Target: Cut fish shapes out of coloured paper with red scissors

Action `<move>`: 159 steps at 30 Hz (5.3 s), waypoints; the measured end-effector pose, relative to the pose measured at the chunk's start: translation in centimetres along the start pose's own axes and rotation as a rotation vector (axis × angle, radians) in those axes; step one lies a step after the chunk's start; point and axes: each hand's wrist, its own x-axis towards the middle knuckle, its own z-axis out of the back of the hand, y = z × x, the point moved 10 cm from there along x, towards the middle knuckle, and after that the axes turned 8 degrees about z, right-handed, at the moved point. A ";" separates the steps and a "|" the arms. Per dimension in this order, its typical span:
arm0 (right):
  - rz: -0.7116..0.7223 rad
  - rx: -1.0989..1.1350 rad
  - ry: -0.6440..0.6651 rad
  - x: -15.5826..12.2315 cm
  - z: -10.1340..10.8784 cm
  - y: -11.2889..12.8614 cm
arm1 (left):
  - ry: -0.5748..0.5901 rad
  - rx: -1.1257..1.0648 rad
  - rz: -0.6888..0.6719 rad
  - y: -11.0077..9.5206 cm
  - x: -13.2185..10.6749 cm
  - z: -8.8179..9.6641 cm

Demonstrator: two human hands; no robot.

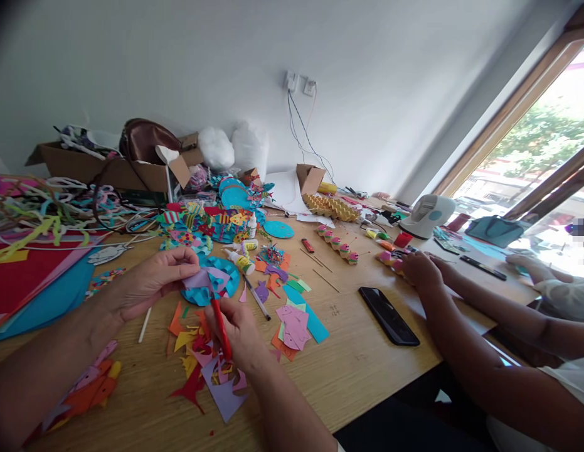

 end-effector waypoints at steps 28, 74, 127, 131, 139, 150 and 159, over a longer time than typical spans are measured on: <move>0.016 0.140 -0.064 0.0 0.3 0.1 | 0.069 -0.001 0.042 1.7 -0.1 -2.5; 0.060 0.206 0.018 0.0 -0.5 -0.4 | 0.080 -0.003 0.028 1.3 -0.8 -3.1; 0.081 0.164 0.105 -0.3 -1.1 0.4 | 0.221 0.096 0.091 0.7 -1.1 -2.5; 0.090 0.162 0.133 -0.4 -1.3 0.9 | 0.261 0.119 0.083 0.8 -1.0 -2.2; 0.022 0.160 0.227 -0.4 -1.7 0.5 | 0.361 0.351 0.009 -0.4 -1.7 -1.6; 0.186 0.165 -0.233 0.5 4.6 1.9 | 0.202 0.425 -0.138 -3.0 -2.3 -0.9; 0.035 0.117 -0.063 2.5 2.3 4.1 | 0.205 0.597 -0.254 -3.2 -2.0 -2.7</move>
